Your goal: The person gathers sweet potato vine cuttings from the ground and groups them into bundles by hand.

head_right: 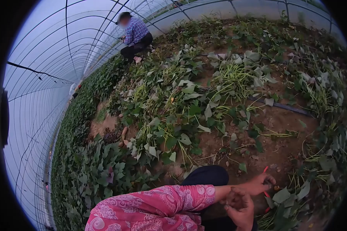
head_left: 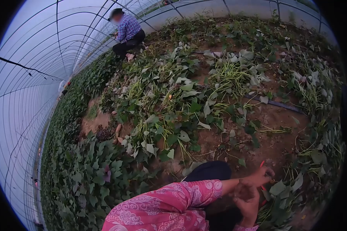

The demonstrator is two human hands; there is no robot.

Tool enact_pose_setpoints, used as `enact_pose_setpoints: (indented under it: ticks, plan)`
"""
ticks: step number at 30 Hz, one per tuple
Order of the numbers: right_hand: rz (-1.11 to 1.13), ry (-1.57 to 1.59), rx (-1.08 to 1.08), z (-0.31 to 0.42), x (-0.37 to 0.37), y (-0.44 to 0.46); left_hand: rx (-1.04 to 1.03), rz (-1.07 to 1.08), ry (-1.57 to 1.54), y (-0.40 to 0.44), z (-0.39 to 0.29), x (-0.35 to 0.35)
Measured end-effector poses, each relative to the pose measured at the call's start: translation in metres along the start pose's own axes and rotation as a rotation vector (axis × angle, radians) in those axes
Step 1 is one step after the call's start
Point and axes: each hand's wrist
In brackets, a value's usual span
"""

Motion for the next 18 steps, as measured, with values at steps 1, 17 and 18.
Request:
enact_pose_setpoints:
  ticks: [1, 17, 18]
  plan:
    - [-0.014, 0.003, -0.019, 0.002, -0.003, 0.0, -0.009, 0.001, -0.022, 0.0, 0.001, -0.001]
    - [0.07, -0.183, 0.068, 0.019, -0.01, 0.007, 0.025, -0.007, -0.02, 0.0, -0.004, 0.001]
    - [0.065, -0.173, 0.013, 0.018, -0.008, 0.005, 0.036, 0.004, -0.032, -0.001, -0.007, 0.002]
Point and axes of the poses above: each hand's wrist, its own y-axis towards the middle knuckle, its own x-axis out of the back of the hand, z = x × y, and after that the axes turned 2 degrees about x, right-handed
